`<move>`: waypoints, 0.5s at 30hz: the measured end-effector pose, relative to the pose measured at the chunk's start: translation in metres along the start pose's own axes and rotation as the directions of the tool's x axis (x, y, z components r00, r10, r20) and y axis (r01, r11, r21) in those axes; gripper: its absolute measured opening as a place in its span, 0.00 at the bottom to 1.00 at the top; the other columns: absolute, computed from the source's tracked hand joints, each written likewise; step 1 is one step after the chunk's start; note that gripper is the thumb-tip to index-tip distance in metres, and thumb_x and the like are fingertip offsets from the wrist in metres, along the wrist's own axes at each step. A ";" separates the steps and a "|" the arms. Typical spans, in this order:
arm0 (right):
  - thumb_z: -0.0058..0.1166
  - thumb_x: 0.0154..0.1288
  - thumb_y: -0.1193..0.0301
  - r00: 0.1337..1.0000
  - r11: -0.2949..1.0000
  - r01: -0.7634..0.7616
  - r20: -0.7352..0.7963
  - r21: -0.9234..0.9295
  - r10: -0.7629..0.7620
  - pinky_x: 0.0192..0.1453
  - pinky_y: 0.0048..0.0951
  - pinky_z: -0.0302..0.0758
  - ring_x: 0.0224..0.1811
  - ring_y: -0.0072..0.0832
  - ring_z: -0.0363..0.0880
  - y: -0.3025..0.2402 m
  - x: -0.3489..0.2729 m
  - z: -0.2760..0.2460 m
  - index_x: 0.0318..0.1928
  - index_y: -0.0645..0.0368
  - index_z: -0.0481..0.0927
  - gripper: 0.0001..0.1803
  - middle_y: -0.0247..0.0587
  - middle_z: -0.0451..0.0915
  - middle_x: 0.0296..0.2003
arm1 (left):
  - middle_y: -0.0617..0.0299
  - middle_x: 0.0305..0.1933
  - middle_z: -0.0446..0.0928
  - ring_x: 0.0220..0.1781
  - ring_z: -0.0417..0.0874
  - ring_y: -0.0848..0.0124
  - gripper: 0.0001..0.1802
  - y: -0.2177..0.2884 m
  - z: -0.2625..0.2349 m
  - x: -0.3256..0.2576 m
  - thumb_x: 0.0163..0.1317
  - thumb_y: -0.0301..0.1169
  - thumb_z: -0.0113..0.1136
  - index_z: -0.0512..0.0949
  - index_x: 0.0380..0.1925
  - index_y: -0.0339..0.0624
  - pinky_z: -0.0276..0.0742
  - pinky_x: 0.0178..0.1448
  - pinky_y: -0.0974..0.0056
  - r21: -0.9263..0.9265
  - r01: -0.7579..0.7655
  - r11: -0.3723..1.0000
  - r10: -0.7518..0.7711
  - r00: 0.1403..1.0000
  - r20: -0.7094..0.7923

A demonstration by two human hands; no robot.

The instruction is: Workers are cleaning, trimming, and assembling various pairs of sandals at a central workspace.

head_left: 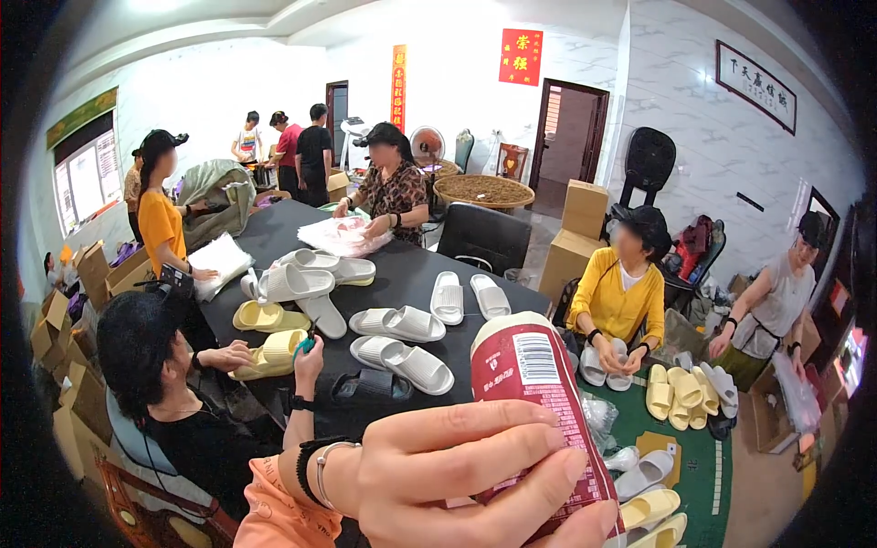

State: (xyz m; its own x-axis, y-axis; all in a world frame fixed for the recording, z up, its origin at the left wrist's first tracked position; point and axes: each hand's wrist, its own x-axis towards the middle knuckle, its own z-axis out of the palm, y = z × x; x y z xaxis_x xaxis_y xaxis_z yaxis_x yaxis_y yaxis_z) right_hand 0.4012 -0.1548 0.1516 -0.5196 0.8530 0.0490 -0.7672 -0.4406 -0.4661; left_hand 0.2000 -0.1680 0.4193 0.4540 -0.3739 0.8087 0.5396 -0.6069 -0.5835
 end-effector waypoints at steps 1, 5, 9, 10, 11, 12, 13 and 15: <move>0.36 0.64 0.52 0.999 0.999 -0.002 0.040 0.035 0.000 0.33 0.21 0.60 0.26 0.22 0.61 0.001 0.002 -0.003 0.35 0.61 0.67 0.22 0.33 0.64 0.25 | 0.60 0.34 0.73 0.35 0.76 0.68 0.13 0.000 0.001 0.000 0.42 0.38 0.64 0.75 0.27 0.46 0.81 0.37 0.67 0.003 -0.003 1.000 0.003 1.000 -0.002; 0.37 0.64 0.52 0.998 0.999 0.006 0.056 0.049 -0.009 0.33 0.21 0.60 0.26 0.22 0.61 -0.002 0.001 0.003 0.33 0.60 0.66 0.22 0.33 0.64 0.25 | 0.60 0.35 0.73 0.35 0.76 0.68 0.13 -0.010 0.003 -0.001 0.42 0.38 0.64 0.75 0.27 0.46 0.81 0.37 0.67 0.019 -0.156 0.988 0.156 0.988 0.004; 0.37 0.64 0.51 0.999 0.999 0.017 0.033 0.046 -0.019 0.33 0.21 0.60 0.26 0.21 0.61 -0.003 -0.003 0.000 0.33 0.60 0.66 0.22 0.33 0.64 0.24 | 0.60 0.35 0.73 0.36 0.76 0.68 0.14 0.006 -0.007 0.008 0.42 0.38 0.64 0.75 0.28 0.46 0.80 0.37 0.67 -0.038 0.039 0.999 -0.036 0.996 0.087; 0.37 0.64 0.51 0.999 0.999 0.023 0.029 0.027 -0.024 0.33 0.21 0.60 0.26 0.21 0.61 -0.002 -0.001 0.002 0.33 0.60 0.66 0.22 0.33 0.64 0.24 | 0.60 0.35 0.73 0.36 0.76 0.68 0.14 0.006 -0.012 0.008 0.42 0.38 0.64 0.75 0.28 0.46 0.80 0.37 0.67 -0.053 0.096 0.994 -0.084 0.978 0.190; 0.36 0.64 0.51 0.999 1.000 0.030 0.027 0.008 -0.030 0.33 0.21 0.59 0.26 0.21 0.60 -0.001 0.000 0.003 0.32 0.60 0.65 0.22 0.32 0.63 0.24 | 0.60 0.35 0.73 0.36 0.76 0.68 0.14 0.000 -0.009 0.004 0.42 0.38 0.64 0.75 0.28 0.46 0.80 0.37 0.67 -0.047 0.101 0.994 -0.090 0.977 0.194; 0.36 0.64 0.51 0.999 1.000 0.020 0.028 0.007 -0.021 0.33 0.21 0.59 0.26 0.21 0.60 0.000 0.002 0.003 0.32 0.60 0.65 0.22 0.32 0.63 0.24 | 0.60 0.35 0.73 0.36 0.76 0.68 0.14 -0.009 -0.004 -0.001 0.42 0.37 0.64 0.75 0.28 0.46 0.80 0.37 0.67 -0.013 -0.029 1.000 0.030 0.994 0.104; 0.36 0.64 0.51 0.999 1.000 0.028 0.043 0.007 -0.028 0.33 0.21 0.59 0.25 0.21 0.60 0.000 0.001 0.003 0.32 0.60 0.65 0.22 0.32 0.63 0.24 | 0.60 0.35 0.73 0.36 0.76 0.68 0.13 -0.013 -0.001 0.000 0.42 0.37 0.64 0.75 0.29 0.47 0.80 0.37 0.67 0.026 -0.163 0.986 0.162 0.987 0.011; 0.36 0.64 0.51 0.997 0.999 0.034 0.064 0.004 -0.035 0.33 0.21 0.59 0.25 0.21 0.60 -0.001 -0.003 0.007 0.32 0.59 0.65 0.22 0.32 0.62 0.24 | 0.60 0.35 0.73 0.36 0.76 0.68 0.13 -0.002 -0.006 0.003 0.41 0.36 0.64 0.75 0.29 0.46 0.80 0.38 0.67 0.018 -0.107 0.994 0.106 0.994 0.023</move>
State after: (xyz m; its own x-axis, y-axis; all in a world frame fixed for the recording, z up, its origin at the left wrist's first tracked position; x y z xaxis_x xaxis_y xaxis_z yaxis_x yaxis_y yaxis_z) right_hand 0.4011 -0.1592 0.1578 -0.5157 0.8481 0.1216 -0.7862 -0.4121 -0.4604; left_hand 0.1964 -0.1726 0.4235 0.5249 -0.4203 0.7401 0.5005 -0.5509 -0.6679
